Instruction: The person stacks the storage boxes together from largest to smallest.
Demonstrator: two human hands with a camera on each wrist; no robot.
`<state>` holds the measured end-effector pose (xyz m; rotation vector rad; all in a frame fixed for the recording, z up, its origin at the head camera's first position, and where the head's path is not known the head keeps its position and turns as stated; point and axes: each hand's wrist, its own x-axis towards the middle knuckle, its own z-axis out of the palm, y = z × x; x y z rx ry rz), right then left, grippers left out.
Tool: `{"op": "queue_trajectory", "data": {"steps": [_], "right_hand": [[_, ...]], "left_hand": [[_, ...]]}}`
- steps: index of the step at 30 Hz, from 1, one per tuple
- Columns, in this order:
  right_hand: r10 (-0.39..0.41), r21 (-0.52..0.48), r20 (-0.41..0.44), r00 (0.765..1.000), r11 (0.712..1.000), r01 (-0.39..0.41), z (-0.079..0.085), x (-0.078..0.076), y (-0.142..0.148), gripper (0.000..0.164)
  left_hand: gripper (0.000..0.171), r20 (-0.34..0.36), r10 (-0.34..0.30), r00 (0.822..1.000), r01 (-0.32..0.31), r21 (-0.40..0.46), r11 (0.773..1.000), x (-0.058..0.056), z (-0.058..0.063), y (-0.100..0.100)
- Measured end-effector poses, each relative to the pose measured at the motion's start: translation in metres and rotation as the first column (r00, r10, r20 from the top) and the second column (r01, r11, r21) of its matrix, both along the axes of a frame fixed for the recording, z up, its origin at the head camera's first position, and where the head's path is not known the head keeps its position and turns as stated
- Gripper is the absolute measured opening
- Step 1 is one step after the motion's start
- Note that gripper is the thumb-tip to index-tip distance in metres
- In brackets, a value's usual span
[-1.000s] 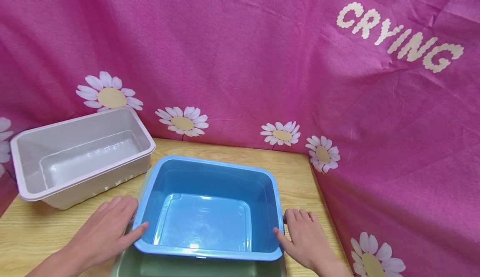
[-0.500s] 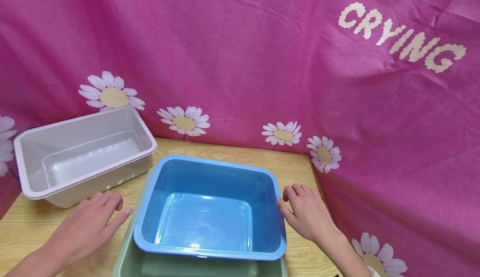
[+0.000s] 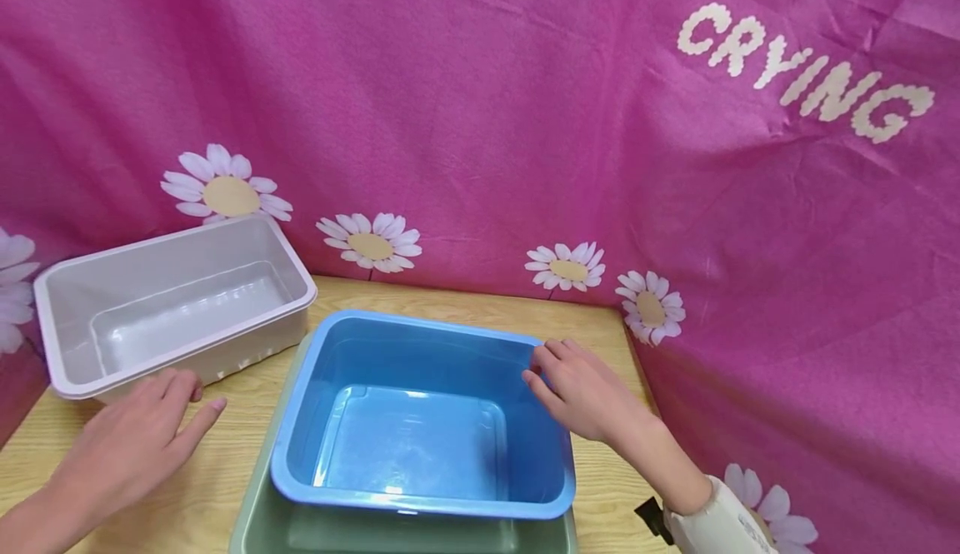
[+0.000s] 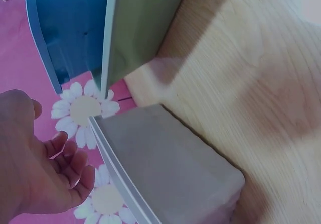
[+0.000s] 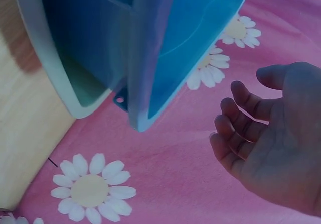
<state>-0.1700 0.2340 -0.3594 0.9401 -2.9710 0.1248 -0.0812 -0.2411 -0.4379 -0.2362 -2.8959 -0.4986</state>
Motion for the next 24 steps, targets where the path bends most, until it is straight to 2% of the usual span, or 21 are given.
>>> {"op": "queue_trajectory", "data": {"steps": [7, 16, 24], "right_hand": [[0.038, -0.006, -0.017, 0.999, 0.999, -0.038, 0.007, -0.013, -0.011, 0.018], [0.045, -0.012, 0.016, 0.999, 0.999, -0.045, 0.017, -0.026, -0.027, 0.022], [0.042, 0.015, 0.043, 0.998, 0.999, -0.042, 0.023, -0.032, -0.040, 0.022]], "left_hand": [[0.031, -0.022, 0.015, 1.000, -0.016, -0.026, 1.000, 0.000, 0.001, -0.016], [0.036, -0.107, 0.050, 0.993, -0.048, 0.013, 0.999, -0.008, -0.002, -0.036], [0.040, -0.084, 0.074, 0.994, -0.075, -0.007, 0.997, -0.010, -0.009, -0.051]]}}
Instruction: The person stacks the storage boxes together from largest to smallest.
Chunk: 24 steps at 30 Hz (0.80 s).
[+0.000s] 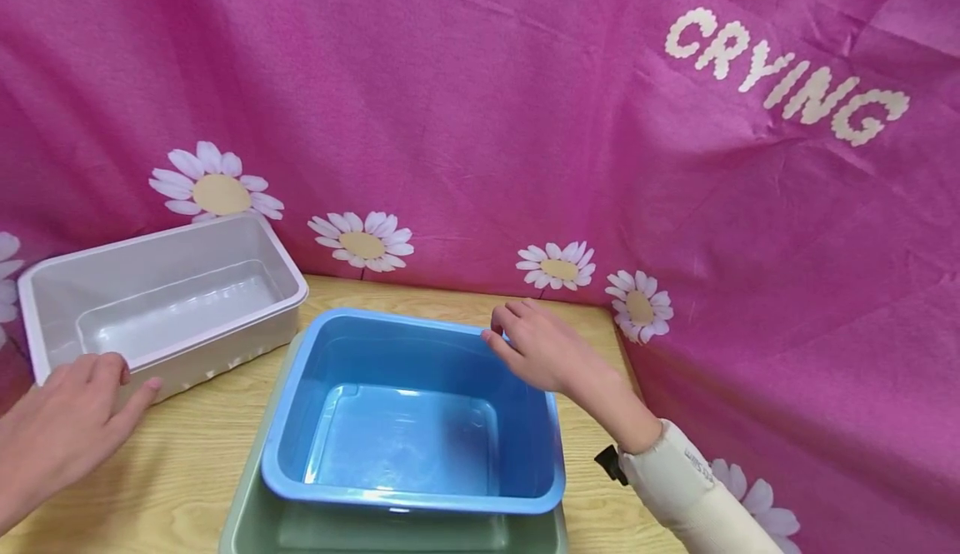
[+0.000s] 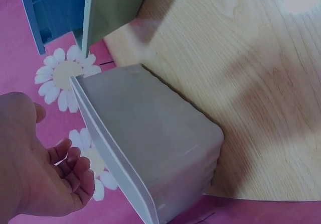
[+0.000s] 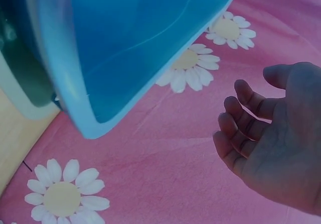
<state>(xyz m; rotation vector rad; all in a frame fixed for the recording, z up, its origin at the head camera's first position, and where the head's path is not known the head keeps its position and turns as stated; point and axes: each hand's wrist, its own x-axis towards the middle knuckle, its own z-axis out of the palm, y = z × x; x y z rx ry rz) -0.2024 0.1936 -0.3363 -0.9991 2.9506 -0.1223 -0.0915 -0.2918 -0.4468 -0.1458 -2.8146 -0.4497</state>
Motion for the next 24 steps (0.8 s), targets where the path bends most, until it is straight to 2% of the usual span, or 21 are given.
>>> {"op": "queue_trajectory", "data": {"steps": [5, 9, 17, 24], "right_hand": [[-0.011, 0.011, 0.026, 1.000, 1.000, 0.011, 0.001, -0.005, -0.010, 0.025], [0.009, 0.013, 0.039, 0.999, 1.000, -0.010, 0.001, -0.010, -0.018, 0.028], [0.029, -0.001, 0.039, 0.999, 1.000, -0.029, 0.000, -0.020, -0.032, 0.028], [0.043, 0.005, 0.080, 0.996, 0.999, -0.044, -0.004, -0.027, -0.042, 0.033]], "left_hand": [[0.040, -0.034, 0.040, 0.999, -0.038, 0.041, 0.998, 0.000, -0.003, -0.006], [0.043, -0.034, 0.056, 0.998, -0.054, 0.056, 0.997, 0.000, -0.003, -0.009], [0.052, -0.110, 0.054, 0.992, -0.044, 0.088, 0.995, -0.001, 0.000, -0.011], [0.063, -0.100, 0.088, 0.991, -0.084, 0.047, 0.995, -0.004, -0.002, -0.018]]}}
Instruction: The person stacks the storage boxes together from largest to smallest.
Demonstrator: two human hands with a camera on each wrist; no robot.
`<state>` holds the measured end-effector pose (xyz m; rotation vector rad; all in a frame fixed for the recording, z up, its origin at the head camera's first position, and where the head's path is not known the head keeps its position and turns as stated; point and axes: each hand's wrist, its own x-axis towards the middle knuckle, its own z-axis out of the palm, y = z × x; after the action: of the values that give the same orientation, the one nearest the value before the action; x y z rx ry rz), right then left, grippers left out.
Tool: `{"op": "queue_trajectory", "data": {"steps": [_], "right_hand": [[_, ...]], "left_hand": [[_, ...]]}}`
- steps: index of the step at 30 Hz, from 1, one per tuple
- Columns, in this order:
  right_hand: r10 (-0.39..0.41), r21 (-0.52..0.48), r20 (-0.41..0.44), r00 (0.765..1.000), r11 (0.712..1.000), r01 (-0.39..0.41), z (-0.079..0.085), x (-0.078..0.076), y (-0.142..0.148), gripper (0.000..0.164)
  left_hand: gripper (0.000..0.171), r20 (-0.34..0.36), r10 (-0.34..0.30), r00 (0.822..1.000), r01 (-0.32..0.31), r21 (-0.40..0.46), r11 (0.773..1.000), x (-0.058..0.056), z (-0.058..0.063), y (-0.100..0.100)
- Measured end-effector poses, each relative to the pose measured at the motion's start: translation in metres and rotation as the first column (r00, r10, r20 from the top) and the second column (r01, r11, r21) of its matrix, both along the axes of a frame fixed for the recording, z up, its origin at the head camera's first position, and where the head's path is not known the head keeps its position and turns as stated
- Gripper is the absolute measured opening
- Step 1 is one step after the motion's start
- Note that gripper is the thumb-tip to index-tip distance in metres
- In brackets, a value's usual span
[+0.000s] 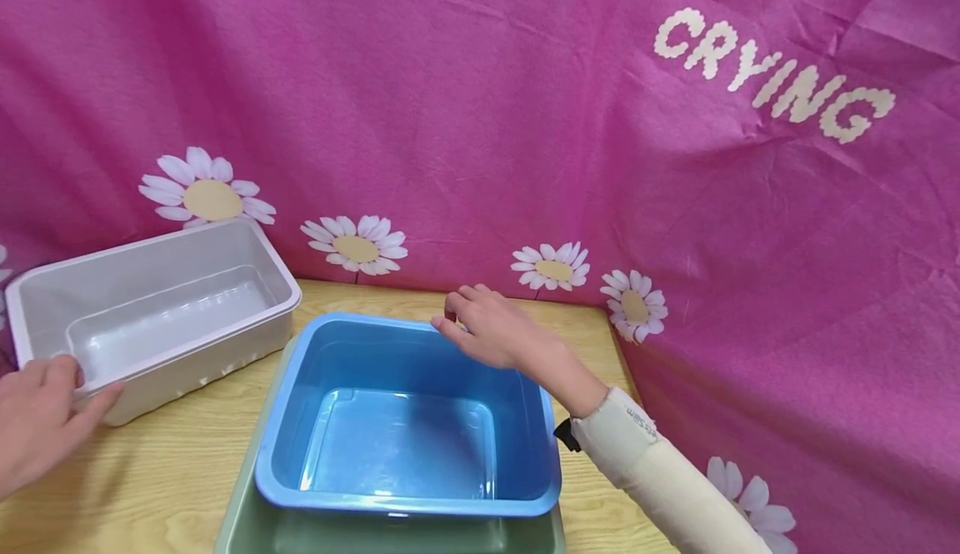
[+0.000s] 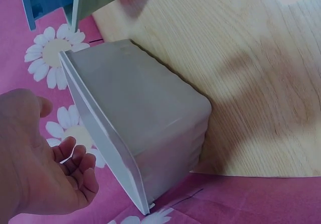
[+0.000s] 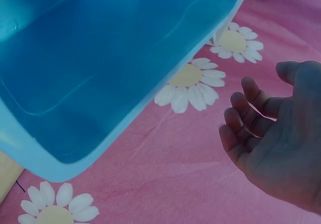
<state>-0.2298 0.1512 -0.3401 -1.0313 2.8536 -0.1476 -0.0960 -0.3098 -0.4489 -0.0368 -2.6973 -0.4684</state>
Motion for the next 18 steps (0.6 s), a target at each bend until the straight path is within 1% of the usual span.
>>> {"op": "queue_trajectory", "data": {"steps": [7, 13, 15, 18], "right_hand": [[0.000, 0.004, 0.009, 1.000, 1.000, 0.000, -0.005, -0.007, -0.008, 0.036], [-0.006, -0.015, 0.051, 0.999, 1.000, 0.007, -0.010, -0.018, -0.017, 0.037], [-0.004, -0.025, 0.058, 0.998, 1.000, 0.006, -0.013, -0.022, -0.020, 0.036], [-0.006, -0.033, 0.071, 0.997, 0.999, 0.009, -0.016, -0.028, -0.024, 0.036]], "left_hand": [[0.064, -0.054, -0.021, 0.998, 0.022, 0.023, 0.999, -0.004, -0.008, -0.009], [0.060, -0.070, -0.050, 0.996, 0.054, 0.057, 0.997, -0.009, -0.017, -0.019], [0.057, -0.060, -0.055, 0.997, 0.060, 0.075, 0.995, -0.010, -0.019, -0.021], [0.055, -0.064, -0.054, 0.996, 0.060, 0.097, 0.993, -0.011, -0.022, -0.023]]}}
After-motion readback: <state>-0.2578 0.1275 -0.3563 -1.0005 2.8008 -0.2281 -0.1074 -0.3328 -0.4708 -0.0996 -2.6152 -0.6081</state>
